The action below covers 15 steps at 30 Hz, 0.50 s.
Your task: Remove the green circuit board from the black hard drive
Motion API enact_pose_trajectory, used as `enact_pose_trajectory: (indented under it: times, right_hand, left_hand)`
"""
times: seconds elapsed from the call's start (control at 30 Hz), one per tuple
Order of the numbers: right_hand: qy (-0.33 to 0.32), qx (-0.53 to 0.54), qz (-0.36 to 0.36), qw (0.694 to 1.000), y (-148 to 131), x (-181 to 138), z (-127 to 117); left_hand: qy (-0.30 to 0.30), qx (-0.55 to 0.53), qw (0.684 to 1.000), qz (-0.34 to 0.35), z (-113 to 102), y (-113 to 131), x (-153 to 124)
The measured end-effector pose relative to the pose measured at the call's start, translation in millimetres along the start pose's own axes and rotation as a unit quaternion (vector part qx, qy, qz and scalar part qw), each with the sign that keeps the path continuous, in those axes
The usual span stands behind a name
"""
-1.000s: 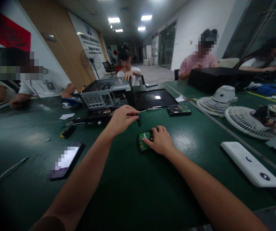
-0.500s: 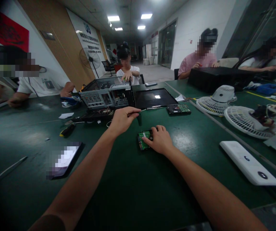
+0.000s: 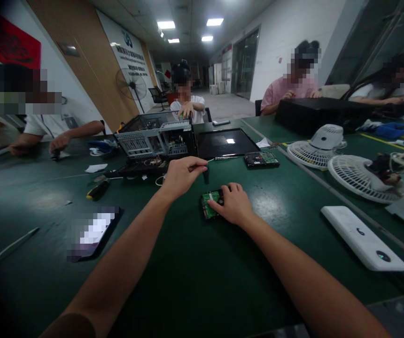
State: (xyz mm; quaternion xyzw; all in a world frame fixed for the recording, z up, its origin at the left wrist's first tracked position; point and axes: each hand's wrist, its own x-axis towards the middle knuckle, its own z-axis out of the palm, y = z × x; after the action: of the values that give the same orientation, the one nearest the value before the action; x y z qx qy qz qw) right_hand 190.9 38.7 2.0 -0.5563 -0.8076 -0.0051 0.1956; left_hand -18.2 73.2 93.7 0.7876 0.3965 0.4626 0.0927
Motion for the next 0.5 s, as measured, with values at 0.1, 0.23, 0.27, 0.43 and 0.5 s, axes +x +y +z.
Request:
enact_pose_trajectory:
  times: [0.1,0.23,0.27,0.43,0.5]
  right_hand:
    - [-0.004,0.002,0.003,1.0,-0.3,0.0,-0.2]
    - [-0.005,-0.004,0.005,1.0,-1.0,-0.1,-0.2]
    - [-0.005,-0.008,0.005,1.0,-0.9,-0.2,0.0]
    - [0.0,-0.021,0.001,1.0,0.0,-0.6,1.6]
    - [0.002,-0.02,0.001,1.0,0.1,-0.7,1.8]
  left_hand:
    - [0.004,-0.011,1.0,-0.022,1.4,-0.7,-1.0]
    - [0.01,-0.034,0.998,-0.057,3.8,2.6,-2.0]
    - [0.009,-0.031,0.998,-0.054,3.8,3.4,-1.9]
    - [0.011,0.002,1.0,-0.015,1.5,1.2,-1.0]
    - [0.001,0.005,1.0,-0.001,1.3,-2.3,-1.0]
